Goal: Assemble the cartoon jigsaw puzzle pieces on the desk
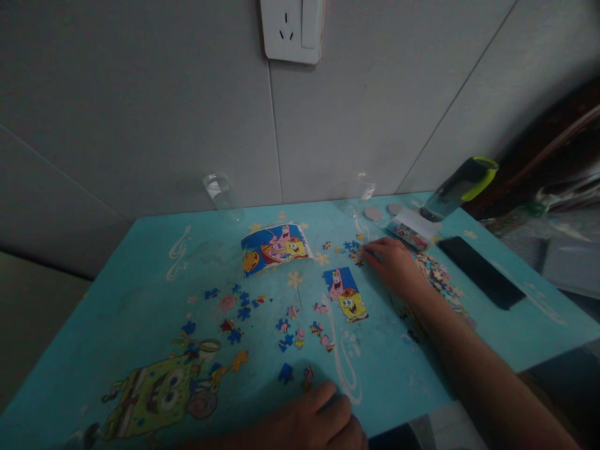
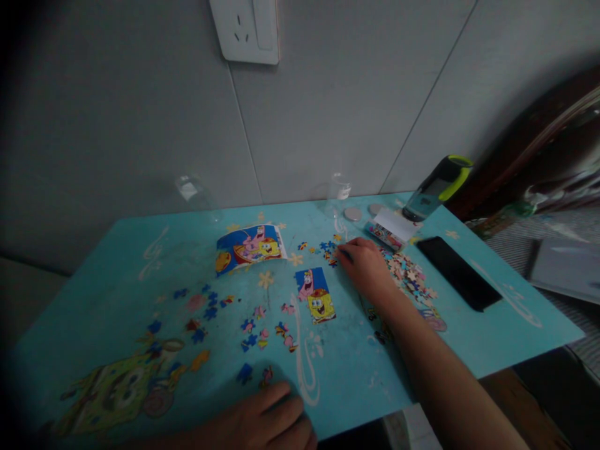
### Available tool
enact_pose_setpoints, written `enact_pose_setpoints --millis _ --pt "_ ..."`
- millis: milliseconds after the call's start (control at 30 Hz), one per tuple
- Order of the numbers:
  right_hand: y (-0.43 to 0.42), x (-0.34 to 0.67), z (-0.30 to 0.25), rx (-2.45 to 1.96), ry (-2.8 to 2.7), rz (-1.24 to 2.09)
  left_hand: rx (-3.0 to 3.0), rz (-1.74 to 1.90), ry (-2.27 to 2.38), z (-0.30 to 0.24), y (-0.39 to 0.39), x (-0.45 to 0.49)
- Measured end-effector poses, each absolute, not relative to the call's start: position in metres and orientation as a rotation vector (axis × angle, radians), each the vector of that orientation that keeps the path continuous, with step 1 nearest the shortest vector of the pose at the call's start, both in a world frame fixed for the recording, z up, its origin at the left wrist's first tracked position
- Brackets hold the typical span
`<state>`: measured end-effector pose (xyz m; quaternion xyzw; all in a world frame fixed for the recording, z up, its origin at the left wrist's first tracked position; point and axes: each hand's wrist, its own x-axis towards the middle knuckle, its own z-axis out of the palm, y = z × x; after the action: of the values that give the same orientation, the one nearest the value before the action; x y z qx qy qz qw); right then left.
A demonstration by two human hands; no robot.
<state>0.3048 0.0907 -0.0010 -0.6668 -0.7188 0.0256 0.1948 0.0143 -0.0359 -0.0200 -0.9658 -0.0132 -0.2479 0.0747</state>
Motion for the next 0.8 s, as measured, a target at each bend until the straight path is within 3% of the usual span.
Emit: enact_pose_setpoints --millis 500,800 --pt "0.0929 0.2976 -0.0099 -1.900 -2.030 -0.055 -2.863 -0.772 -0.011 -0.0232 -0.0344 0.0149" --pt "0.0935 0.2956 -0.0089 -1.904 -1.911 0.056 -2.895 -0.810 -0.023 -0.0171 -0.0349 0.0150"
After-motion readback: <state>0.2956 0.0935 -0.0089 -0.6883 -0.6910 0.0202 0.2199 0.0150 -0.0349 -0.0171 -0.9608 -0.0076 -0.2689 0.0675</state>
